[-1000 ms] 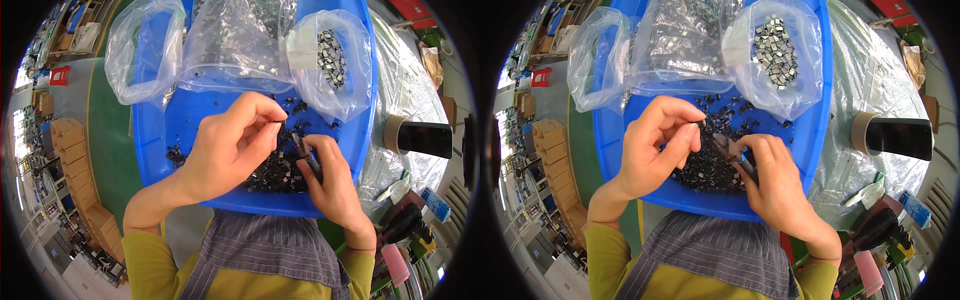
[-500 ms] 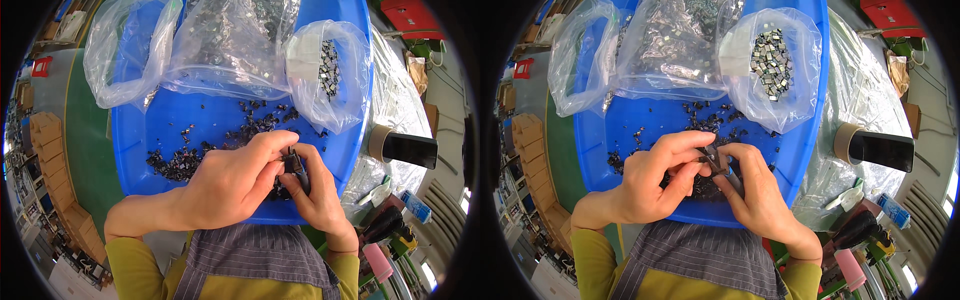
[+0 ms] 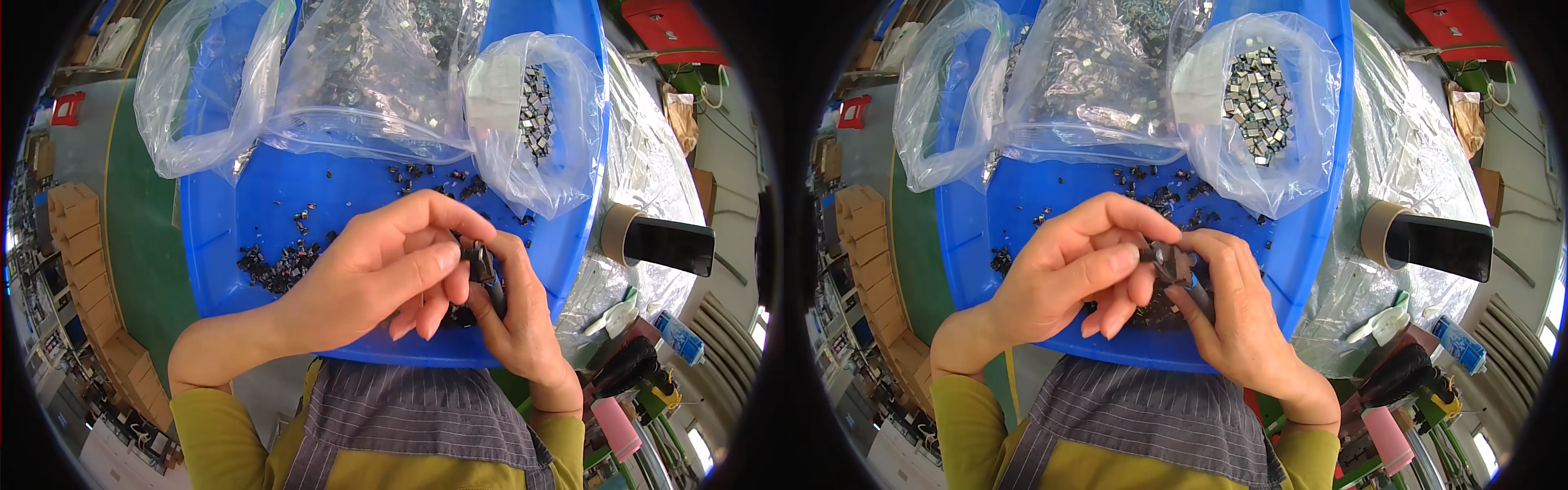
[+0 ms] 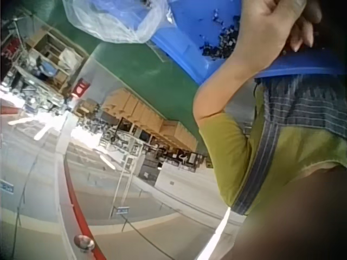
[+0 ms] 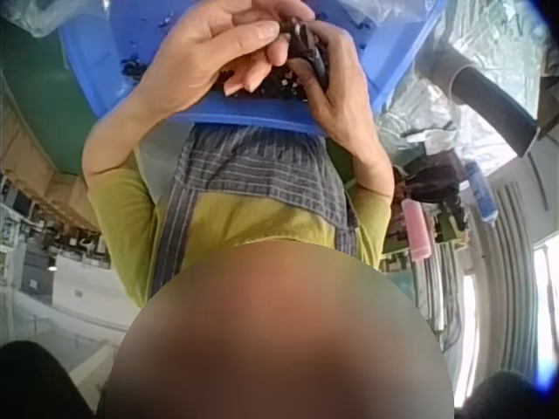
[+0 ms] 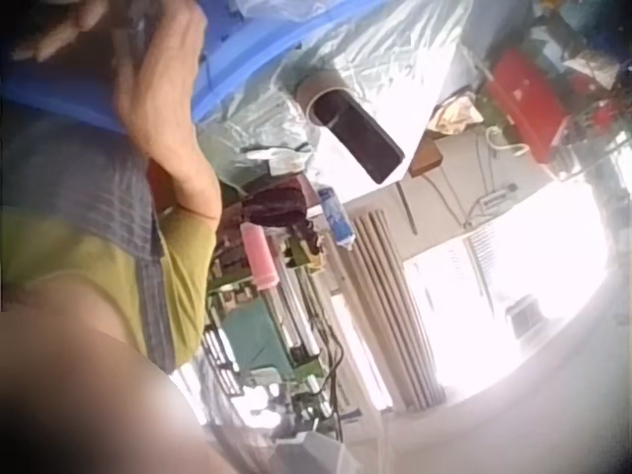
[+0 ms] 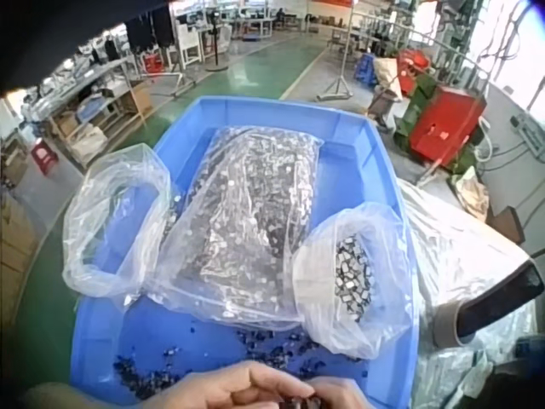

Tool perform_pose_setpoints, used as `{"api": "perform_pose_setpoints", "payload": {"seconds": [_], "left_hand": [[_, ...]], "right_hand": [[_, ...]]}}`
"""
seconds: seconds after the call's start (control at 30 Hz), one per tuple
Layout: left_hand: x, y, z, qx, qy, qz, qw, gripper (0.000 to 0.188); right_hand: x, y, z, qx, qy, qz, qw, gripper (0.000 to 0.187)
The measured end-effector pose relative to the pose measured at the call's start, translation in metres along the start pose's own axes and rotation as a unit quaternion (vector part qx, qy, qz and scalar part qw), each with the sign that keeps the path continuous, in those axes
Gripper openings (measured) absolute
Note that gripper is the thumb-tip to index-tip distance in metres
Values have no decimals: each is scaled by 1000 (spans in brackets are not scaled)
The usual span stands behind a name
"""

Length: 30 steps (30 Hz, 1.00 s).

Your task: Using pliers to trim or adjust small black plastic/electronic components over a blue tray at a factory workbench.

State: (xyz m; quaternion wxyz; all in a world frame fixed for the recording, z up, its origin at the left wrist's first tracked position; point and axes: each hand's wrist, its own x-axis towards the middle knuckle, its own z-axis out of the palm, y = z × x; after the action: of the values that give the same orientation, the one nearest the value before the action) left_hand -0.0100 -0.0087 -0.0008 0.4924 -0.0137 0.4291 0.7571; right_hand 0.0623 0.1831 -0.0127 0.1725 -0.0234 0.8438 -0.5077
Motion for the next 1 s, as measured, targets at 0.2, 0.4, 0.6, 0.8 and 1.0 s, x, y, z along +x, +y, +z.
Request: {"api": "perform_pose_setpoints", "payload": {"seconds": [0.2, 0.4, 0.6, 0.8, 1.0], "left_hand": [[-5, -4, 5, 76, 30, 76, 994, 25], [-4, -11, 6, 242, 90, 203, 945, 22], [-6, -12, 8, 205, 108, 202, 952, 19], [0, -24, 13, 268, 130, 233, 926, 20], [3, -24, 11, 426, 128, 317, 838, 20]], "right_hand": [[-1, -1, 1, 6, -6, -5, 1000, 50], [-1, 0, -1, -2, -2, -8, 1000, 51], [-1, 0, -2, -21, -2, -17, 1000, 51], [-2, -1, -3, 43, -19, 28, 998, 51], [-1, -1, -3, 46, -14, 7, 999, 51]]}}
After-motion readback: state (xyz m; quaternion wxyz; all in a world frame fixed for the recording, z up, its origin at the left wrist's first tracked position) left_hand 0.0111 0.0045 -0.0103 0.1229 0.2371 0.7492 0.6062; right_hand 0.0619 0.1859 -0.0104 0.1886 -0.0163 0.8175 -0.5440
